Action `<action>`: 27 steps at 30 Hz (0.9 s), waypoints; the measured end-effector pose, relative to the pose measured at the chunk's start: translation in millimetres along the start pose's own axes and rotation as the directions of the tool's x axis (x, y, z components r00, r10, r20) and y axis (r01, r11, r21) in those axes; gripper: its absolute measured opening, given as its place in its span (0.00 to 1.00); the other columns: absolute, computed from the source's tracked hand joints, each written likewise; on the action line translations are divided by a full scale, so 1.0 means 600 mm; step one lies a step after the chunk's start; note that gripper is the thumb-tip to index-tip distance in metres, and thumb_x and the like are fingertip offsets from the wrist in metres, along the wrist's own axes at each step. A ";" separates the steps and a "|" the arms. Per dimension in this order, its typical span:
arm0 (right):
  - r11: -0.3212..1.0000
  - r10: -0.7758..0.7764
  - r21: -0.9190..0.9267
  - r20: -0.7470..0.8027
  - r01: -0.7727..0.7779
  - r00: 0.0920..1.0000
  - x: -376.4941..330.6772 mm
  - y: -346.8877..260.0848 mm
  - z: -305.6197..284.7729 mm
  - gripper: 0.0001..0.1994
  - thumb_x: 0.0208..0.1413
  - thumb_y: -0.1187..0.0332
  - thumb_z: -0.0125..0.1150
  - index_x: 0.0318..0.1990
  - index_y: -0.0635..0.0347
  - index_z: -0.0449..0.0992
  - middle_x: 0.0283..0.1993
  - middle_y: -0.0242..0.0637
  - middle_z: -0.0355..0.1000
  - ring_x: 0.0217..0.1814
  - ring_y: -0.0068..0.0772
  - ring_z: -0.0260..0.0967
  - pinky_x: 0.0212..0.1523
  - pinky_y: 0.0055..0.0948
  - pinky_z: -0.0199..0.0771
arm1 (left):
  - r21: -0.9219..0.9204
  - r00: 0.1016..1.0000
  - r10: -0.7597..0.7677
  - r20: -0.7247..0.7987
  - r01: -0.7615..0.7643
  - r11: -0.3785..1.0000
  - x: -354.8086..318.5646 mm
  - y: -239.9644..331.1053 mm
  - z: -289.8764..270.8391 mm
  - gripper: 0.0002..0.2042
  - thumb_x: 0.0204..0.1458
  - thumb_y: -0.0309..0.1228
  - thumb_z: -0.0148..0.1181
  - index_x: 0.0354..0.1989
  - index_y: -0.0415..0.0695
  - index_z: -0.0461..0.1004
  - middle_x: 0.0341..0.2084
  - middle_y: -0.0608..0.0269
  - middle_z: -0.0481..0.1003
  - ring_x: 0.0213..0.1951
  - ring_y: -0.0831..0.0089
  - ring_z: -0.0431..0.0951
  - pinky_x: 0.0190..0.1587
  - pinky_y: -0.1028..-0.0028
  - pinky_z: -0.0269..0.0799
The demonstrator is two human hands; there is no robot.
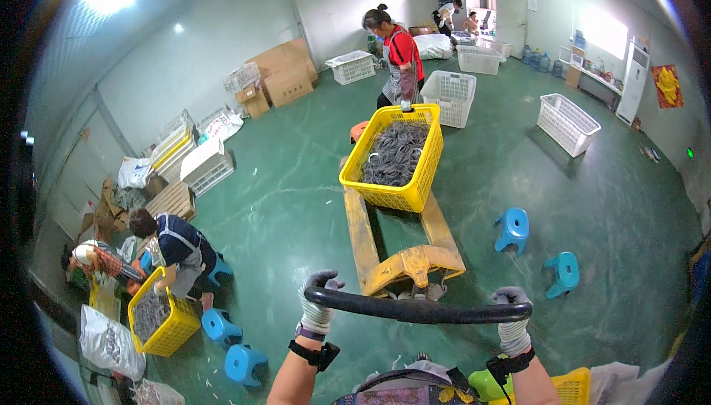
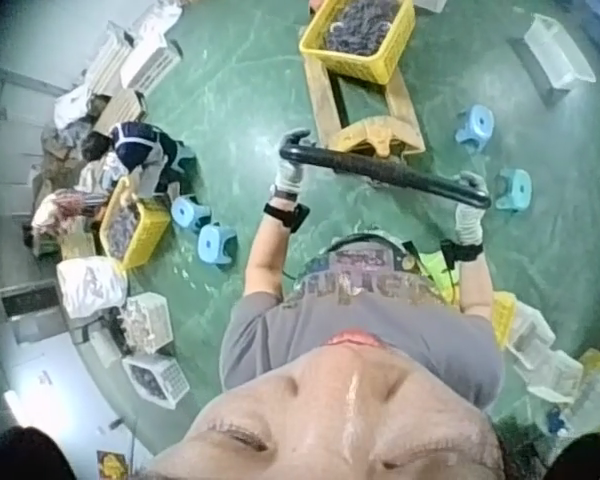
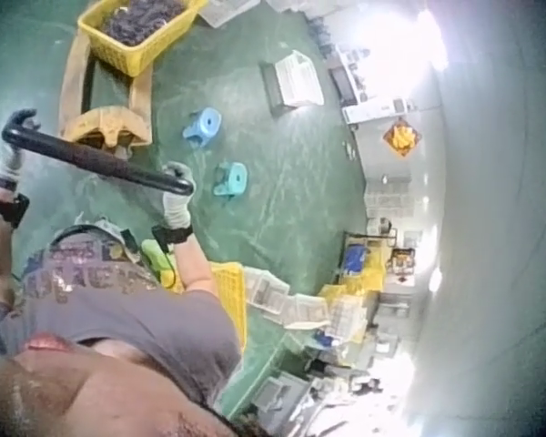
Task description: Move baskets filled with metal ring components using a manual pallet jack through a warehouse and production facility.
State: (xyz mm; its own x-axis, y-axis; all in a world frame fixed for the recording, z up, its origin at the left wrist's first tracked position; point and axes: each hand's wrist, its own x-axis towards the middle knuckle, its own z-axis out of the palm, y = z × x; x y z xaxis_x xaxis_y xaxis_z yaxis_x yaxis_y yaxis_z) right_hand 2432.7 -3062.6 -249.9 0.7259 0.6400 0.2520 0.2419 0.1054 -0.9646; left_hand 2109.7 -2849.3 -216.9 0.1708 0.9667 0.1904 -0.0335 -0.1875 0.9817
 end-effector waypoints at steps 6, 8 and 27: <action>1.000 -0.005 -0.008 -0.003 0.005 1.000 0.011 0.016 -0.024 0.09 0.52 0.66 0.51 0.37 0.62 0.69 0.30 0.34 0.69 0.33 0.26 0.67 0.37 0.26 0.68 | 0.108 0.996 0.088 -0.012 -0.086 0.990 -0.008 0.002 0.016 0.09 0.47 0.26 0.60 0.36 0.39 0.74 0.24 0.65 0.76 0.28 0.78 0.76 0.34 0.77 0.71; 1.000 -0.009 -0.003 0.024 0.009 1.000 0.016 0.014 -0.057 0.14 0.51 0.61 0.53 0.38 0.62 0.69 0.30 0.34 0.68 0.34 0.27 0.67 0.38 0.27 0.68 | 0.083 0.995 0.094 0.020 -0.095 0.992 -0.021 -0.011 0.048 0.11 0.44 0.24 0.60 0.38 0.41 0.74 0.25 0.66 0.76 0.29 0.78 0.75 0.35 0.77 0.71; 0.997 0.078 0.028 -0.157 -0.075 0.985 -0.243 0.042 -0.008 0.13 0.49 0.71 0.57 0.44 0.57 0.69 0.38 0.31 0.68 0.40 0.24 0.64 0.45 0.25 0.66 | -0.112 0.914 -0.027 0.405 0.079 0.991 -0.065 -0.074 -0.087 0.14 0.44 0.17 0.55 0.42 0.41 0.71 0.30 0.67 0.72 0.32 0.78 0.71 0.38 0.77 0.70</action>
State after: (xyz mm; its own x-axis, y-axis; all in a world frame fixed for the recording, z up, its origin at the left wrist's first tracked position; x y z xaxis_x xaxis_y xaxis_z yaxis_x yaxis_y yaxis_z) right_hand 2336.1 -3156.6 -310.5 0.8345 0.5190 0.1849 0.1690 0.0781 -0.9825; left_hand 2053.3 -2869.7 -268.3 0.5562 0.8178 0.1479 -0.1304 -0.0898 0.9874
